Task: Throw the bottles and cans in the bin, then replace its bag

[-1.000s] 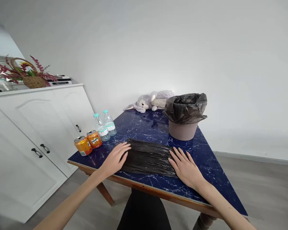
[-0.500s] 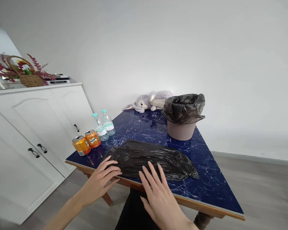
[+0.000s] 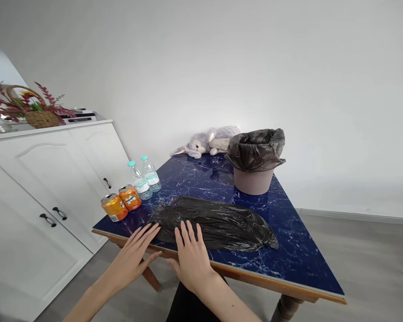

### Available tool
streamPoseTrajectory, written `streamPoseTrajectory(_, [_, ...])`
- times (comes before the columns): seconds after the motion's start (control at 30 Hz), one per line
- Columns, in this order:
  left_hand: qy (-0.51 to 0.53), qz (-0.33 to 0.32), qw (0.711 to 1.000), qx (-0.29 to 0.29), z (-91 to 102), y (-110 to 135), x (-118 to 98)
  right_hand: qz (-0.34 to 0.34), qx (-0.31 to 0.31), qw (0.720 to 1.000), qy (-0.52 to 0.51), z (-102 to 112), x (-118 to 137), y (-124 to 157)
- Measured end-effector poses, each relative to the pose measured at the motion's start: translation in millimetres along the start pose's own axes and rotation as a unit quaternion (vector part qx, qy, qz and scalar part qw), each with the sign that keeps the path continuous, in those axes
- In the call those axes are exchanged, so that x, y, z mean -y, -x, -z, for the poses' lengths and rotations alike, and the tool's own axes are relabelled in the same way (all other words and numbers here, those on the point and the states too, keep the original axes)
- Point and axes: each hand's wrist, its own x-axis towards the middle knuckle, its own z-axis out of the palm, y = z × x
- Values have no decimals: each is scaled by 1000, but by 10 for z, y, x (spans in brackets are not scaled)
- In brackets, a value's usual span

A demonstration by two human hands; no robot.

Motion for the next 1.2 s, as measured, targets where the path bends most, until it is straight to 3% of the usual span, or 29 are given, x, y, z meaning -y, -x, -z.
streamPoseTrajectory(0.17, [6, 6, 1000, -27, -128, 81, 117, -17, -1, 1000, 18, 44, -43, 50])
streamPoseTrajectory(0.33, [69, 65, 991, -99, -55, 153, 214, -20, -63, 998, 1, 83, 57, 27])
streamPoseTrajectory(0.4, [81, 48, 989, -115, 66, 143, 233, -26, -81, 996, 7, 136, 123, -9])
streamPoseTrajectory(0.5, [84, -26, 986, -139, 357, 97, 158, -30, -93, 995, 2, 254, 236, -49])
streamPoseTrajectory(0.63, [56, -102, 979, -166, 803, 41, -179, 15, -102, 993, -61, 396, 409, -36])
streamPoseTrajectory(0.7, [31, -104, 973, -205, 965, 19, -391, 29, -103, 985, -134, 442, 470, -28])
streamPoseTrajectory(0.77, [21, -74, 958, -277, 1059, -8, -585, 6, -114, 955, -273, 488, 470, -39])
streamPoseTrajectory(0.8, [25, -54, 947, -317, 1080, -26, -668, -23, -120, 924, -361, 515, 440, -50])
streamPoseTrajectory(0.87, [45, -36, 927, -370, 1075, -77, -808, -111, -143, 828, -530, 578, 316, -68])
streamPoseTrajectory(0.93, [74, -49, 929, -360, 1015, -163, -918, -200, -183, 716, -643, 637, 125, -60])
streamPoseTrajectory(1.0, [113, -77, 950, -282, 906, -299, -1008, -259, -229, 635, -691, 668, -104, -8])
streamPoseTrajectory(1.07, [152, -102, 968, -171, 757, -492, -1082, -287, -249, 609, -696, 659, -346, 94])
streamPoseTrajectory(1.2, [216, -121, 969, 1, 407, -967, -1171, -325, -258, 630, -656, 625, -825, 431])
